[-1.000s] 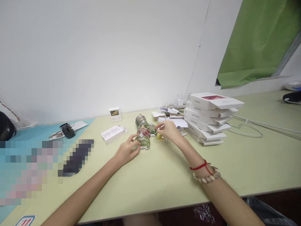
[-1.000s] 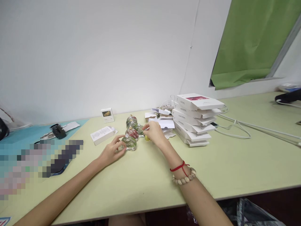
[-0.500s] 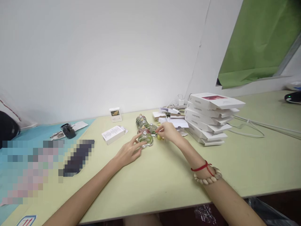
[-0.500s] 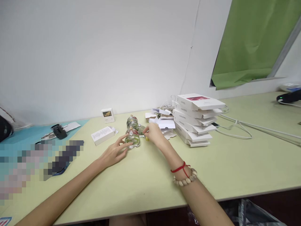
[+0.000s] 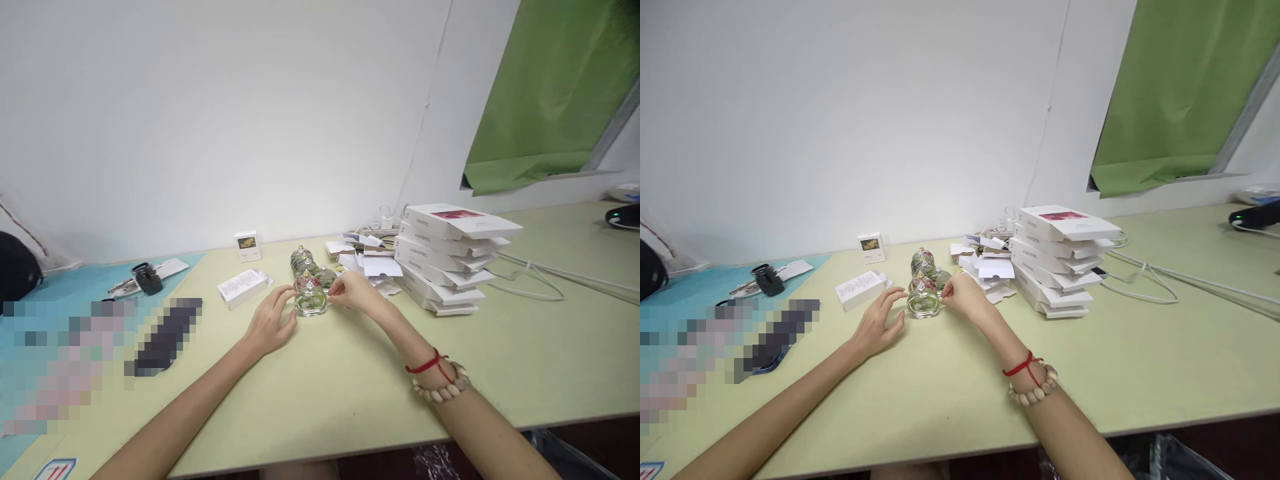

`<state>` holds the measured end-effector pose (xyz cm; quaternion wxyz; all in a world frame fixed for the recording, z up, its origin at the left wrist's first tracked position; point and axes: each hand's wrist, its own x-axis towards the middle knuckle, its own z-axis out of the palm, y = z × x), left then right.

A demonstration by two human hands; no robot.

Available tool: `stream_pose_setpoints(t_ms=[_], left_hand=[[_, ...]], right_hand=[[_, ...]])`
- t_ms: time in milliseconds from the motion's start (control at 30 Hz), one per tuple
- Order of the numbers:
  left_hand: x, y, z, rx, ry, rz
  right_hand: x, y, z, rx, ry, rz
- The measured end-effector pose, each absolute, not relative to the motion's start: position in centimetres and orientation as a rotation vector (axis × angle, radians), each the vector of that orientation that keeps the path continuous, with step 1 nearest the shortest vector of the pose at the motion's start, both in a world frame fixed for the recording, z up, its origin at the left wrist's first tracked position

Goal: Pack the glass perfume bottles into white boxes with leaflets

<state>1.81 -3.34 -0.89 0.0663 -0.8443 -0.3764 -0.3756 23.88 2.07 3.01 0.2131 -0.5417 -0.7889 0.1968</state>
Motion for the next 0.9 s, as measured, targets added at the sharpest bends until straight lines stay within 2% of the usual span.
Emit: stream_pose_setpoints(t_ms=[100, 333, 633, 767, 900], left_hand=[[1.5, -3.1, -1.0, -2.491, -1.227, -1.096], [-1.8, -0.5, -1.7, -2.202, -1.543, -0.877], [-7.5, 1.4, -2.7, -1.763, -2.183, -0.782], [-7.7, 1.5, -2.0, -1.756, -2.316, -1.038], [-6.2, 1.2, -1.0, -1.647, -2.305, -1.656]], right_hand=[[23.8, 2.1, 2.5, -1.485, -2.182, 0.520], [23.9, 2.0, 1.8, -1.516, -2.241, 0.687], [23.4, 1.6, 2.4, -1.585, -2.234, 0.242], [22.8, 0.7, 3.7, -1.560, -2.079, 0.146], [22.1, 0.2, 4.6, -1.401, -1.911, 0.132]])
